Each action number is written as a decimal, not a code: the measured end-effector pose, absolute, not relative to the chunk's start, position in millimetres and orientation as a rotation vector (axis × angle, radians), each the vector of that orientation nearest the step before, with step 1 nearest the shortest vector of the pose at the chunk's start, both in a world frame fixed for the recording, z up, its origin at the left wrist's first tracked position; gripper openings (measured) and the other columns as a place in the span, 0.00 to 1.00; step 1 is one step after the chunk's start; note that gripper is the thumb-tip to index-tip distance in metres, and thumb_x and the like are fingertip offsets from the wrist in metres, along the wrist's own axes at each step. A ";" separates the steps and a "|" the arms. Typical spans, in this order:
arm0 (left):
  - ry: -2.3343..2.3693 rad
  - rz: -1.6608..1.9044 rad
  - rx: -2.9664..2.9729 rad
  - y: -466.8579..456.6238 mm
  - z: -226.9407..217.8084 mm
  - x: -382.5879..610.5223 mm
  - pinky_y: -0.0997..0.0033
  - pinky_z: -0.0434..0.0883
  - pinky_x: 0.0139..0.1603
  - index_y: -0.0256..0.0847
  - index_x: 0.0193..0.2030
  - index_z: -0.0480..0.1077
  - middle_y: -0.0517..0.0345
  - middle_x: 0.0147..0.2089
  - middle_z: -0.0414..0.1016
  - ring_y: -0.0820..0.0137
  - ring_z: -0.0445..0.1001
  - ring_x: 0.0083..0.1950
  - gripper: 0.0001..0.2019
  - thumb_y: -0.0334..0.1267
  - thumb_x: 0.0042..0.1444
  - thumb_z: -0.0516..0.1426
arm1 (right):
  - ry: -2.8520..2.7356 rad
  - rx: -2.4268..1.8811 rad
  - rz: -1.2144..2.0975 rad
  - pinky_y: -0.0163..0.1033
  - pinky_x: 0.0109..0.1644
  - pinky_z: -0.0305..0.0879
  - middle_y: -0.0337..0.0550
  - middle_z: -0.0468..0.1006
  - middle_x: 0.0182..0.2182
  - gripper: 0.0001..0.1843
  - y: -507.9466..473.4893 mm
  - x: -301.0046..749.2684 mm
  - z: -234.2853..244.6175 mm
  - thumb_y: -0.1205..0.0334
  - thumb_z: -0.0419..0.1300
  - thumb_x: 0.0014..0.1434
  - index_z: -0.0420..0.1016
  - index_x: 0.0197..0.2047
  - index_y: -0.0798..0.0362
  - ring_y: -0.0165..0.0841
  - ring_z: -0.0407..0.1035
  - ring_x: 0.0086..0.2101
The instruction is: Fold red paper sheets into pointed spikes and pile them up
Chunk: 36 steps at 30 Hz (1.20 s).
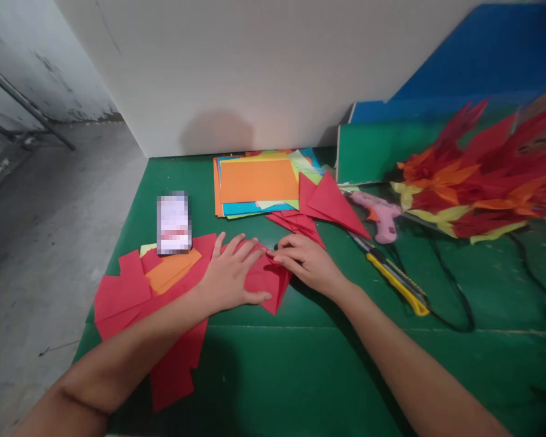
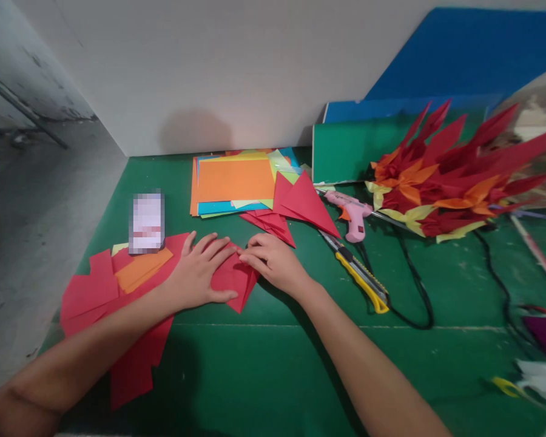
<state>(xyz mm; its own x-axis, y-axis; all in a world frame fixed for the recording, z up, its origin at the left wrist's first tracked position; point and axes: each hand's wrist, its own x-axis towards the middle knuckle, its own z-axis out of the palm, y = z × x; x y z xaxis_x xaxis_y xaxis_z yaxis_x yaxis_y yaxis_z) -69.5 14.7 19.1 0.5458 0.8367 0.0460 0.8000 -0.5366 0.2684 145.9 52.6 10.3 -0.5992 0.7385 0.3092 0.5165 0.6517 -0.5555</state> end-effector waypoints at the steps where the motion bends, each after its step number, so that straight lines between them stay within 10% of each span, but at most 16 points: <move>1: 1.383 0.245 2.569 14.7 19.3 -69.4 0.41 0.34 0.68 0.45 0.64 0.59 0.51 0.66 0.59 0.49 0.52 0.67 0.39 0.64 0.50 0.54 | -2.362 -0.969 0.562 0.40 0.39 0.64 0.46 0.74 0.32 0.20 52.7 146.6 11.4 0.55 0.49 0.66 0.80 0.34 0.52 0.33 0.68 0.34; 25: 1.503 0.300 2.560 14.4 15.5 -69.3 0.42 0.38 0.66 0.34 0.65 0.56 0.42 0.65 0.59 0.48 0.54 0.65 0.48 0.70 0.46 0.52 | -2.648 -1.095 0.299 0.40 0.35 0.61 0.47 0.73 0.30 0.24 48.0 128.7 14.5 0.57 0.42 0.68 0.70 0.57 0.58 0.36 0.66 0.31; 36: 1.796 0.357 2.503 29.8 26.9 -79.5 0.55 0.57 0.47 0.37 0.50 0.67 0.48 0.44 0.71 0.58 0.66 0.46 0.18 0.48 0.63 0.49 | -2.585 -1.237 0.115 0.37 0.35 0.56 0.47 0.74 0.30 0.24 36.8 126.5 8.3 0.57 0.41 0.69 0.72 0.55 0.57 0.35 0.66 0.31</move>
<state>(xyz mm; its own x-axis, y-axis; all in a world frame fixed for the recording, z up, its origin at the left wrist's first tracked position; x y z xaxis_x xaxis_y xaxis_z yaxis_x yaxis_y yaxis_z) -79.5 29.8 26.9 0.3029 0.9391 0.1622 0.9299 -0.3286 0.1654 126.5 36.8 8.3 -0.5978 0.7739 0.2090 0.7523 0.6316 -0.1875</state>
